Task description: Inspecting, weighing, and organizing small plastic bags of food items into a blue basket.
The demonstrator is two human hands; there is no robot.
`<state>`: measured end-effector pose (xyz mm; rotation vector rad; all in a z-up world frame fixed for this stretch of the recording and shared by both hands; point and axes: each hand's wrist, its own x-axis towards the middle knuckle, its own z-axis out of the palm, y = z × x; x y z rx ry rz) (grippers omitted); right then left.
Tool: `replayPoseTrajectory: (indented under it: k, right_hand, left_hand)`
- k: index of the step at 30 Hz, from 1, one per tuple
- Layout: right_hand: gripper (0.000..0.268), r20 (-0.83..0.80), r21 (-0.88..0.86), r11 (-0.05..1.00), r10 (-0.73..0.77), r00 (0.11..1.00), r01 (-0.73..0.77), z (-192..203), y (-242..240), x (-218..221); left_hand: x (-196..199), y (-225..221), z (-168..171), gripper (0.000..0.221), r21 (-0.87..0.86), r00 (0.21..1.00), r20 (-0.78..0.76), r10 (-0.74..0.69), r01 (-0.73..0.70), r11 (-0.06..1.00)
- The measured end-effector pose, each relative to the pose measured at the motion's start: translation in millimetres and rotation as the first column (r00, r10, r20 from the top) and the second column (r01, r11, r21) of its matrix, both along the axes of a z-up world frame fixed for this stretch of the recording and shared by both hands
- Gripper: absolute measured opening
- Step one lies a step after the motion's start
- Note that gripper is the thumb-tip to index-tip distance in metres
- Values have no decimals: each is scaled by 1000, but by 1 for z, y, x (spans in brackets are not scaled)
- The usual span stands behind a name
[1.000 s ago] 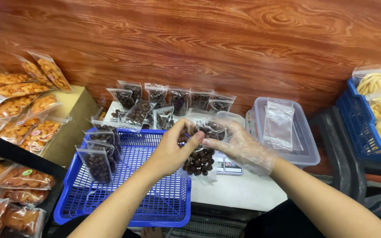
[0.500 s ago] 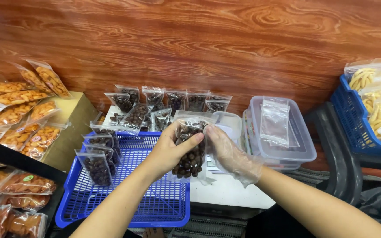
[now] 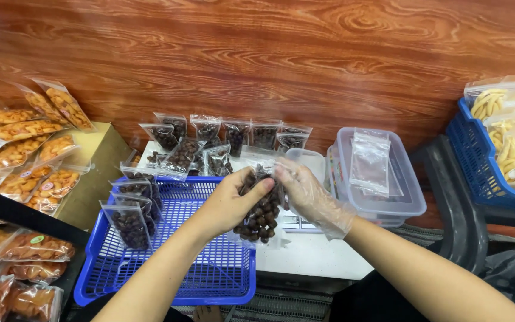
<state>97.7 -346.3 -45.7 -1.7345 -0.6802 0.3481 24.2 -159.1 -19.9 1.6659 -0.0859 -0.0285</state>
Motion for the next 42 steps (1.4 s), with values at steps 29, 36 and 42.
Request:
replayPoseTrajectory:
  k: [29,36,42]
  right_hand:
    - [20,-192,-363,809,421,887,-462,44,-4,0]
    - [13,66,-430,835,409,910,-344,55,-18,13]
    - [31,-109,-312,929,176,978,-202,67,-25,4]
  left_hand:
    - [-5,-2,-14,40,475,972,-123,-198,233,849]
    - [-3,-17,4,35,588,973,-93,-212,225,777]
    - [-2,-7,14,31,346,897,-384,-219,360,866]
